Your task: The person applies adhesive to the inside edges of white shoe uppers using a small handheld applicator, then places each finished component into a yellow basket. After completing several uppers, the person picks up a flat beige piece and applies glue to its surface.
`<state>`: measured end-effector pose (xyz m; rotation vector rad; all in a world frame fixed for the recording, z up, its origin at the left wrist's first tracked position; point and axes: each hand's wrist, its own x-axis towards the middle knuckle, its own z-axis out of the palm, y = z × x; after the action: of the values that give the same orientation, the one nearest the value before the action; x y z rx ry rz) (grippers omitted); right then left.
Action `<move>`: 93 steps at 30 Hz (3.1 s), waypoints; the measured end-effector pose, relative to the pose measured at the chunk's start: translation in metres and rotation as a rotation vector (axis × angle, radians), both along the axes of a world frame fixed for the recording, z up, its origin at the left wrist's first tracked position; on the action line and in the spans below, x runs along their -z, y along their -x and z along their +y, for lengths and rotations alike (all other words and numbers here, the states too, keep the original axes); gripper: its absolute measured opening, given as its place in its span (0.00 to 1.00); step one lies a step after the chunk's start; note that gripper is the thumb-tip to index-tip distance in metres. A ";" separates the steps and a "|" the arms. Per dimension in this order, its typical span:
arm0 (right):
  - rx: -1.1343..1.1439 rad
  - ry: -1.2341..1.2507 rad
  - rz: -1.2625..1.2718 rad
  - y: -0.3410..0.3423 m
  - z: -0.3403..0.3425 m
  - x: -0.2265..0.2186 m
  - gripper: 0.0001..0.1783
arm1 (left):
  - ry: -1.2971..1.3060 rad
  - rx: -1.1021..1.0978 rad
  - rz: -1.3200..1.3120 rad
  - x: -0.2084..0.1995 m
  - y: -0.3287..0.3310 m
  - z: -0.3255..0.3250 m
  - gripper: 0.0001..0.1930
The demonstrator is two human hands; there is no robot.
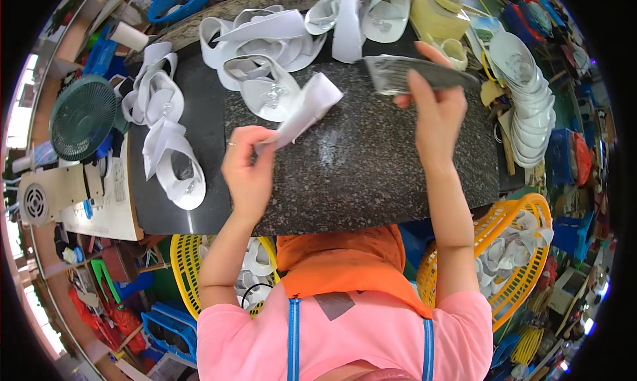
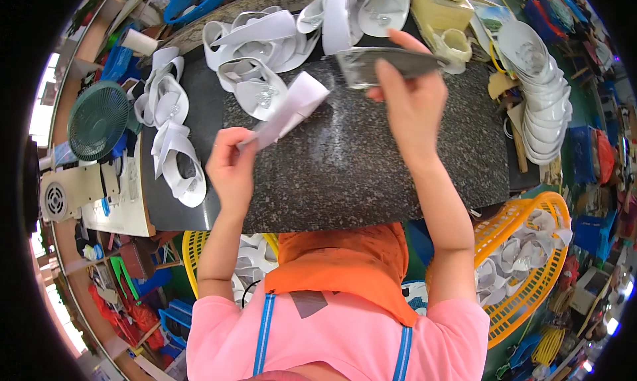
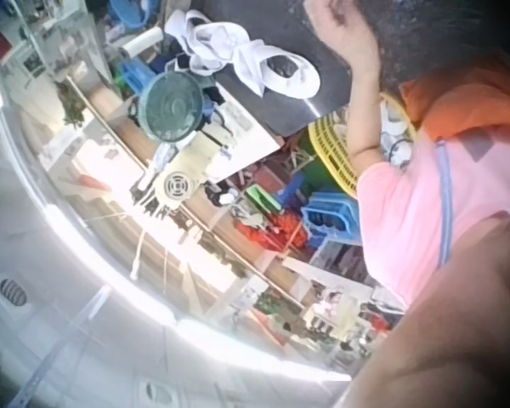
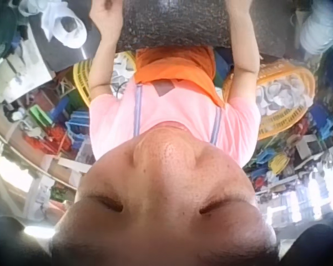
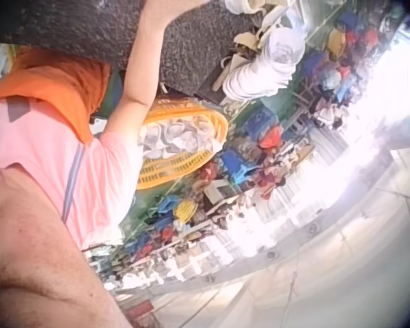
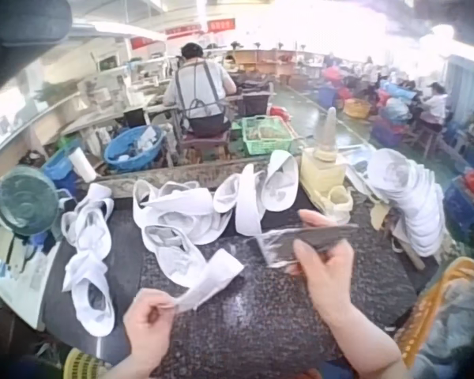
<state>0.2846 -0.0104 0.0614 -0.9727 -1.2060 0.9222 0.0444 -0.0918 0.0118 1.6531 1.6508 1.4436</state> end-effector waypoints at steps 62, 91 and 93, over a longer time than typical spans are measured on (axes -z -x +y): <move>-0.334 -0.504 -0.976 0.069 -0.041 -0.038 0.07 | -0.123 -0.100 -0.820 -0.026 -0.005 -0.067 0.17; -0.489 0.370 -1.070 0.000 -0.114 -0.007 0.02 | -0.291 -1.212 -1.454 0.318 0.280 -0.362 0.18; -0.499 0.320 -1.084 -0.001 -0.120 -0.005 0.02 | -0.231 -1.430 -1.490 0.342 0.279 -0.343 0.17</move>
<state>0.2858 -0.1303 0.0666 -1.5508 -2.3356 1.0025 -0.2346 -0.4350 -0.3307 -1.0335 1.4121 2.3601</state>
